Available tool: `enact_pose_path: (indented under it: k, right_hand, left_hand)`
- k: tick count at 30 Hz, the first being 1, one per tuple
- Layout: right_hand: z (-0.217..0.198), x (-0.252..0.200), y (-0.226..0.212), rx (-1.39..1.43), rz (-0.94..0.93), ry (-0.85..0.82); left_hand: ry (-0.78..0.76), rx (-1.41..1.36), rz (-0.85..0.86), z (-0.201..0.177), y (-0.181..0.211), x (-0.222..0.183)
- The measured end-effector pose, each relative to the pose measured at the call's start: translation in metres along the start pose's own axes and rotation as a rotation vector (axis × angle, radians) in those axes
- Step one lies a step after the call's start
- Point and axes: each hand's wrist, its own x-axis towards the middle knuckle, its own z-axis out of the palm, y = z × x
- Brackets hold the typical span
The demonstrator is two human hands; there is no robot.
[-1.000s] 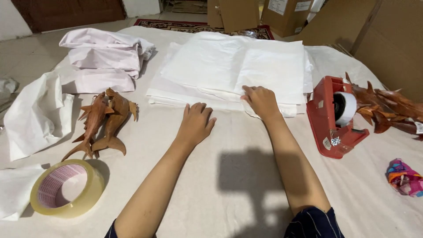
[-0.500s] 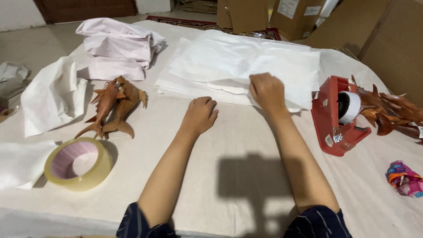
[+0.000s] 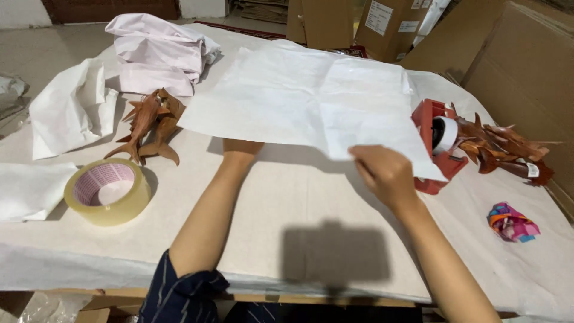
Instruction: Wrapping a wooden fish figurine in white tissue paper for packaging
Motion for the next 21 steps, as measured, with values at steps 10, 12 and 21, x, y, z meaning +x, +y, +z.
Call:
enact_pose_path:
  k: [10, 12, 21]
  right_hand:
    - [-0.048, -0.067, -0.076, 0.150, -0.135, -0.249]
    - [-0.044, -0.097, -0.085, 0.114, -0.089, -0.238]
    - [-0.068, -0.111, -0.071, 0.028, 0.224, -0.677]
  left_hand:
    - [0.081, -0.856, -0.491, -0.049, -0.067, 0.046]
    - [0.096, -1.025, -0.614, -0.057, -0.082, 0.036]
    - [-0.061, -1.249, -0.582, -0.089, -0.227, 0.037]
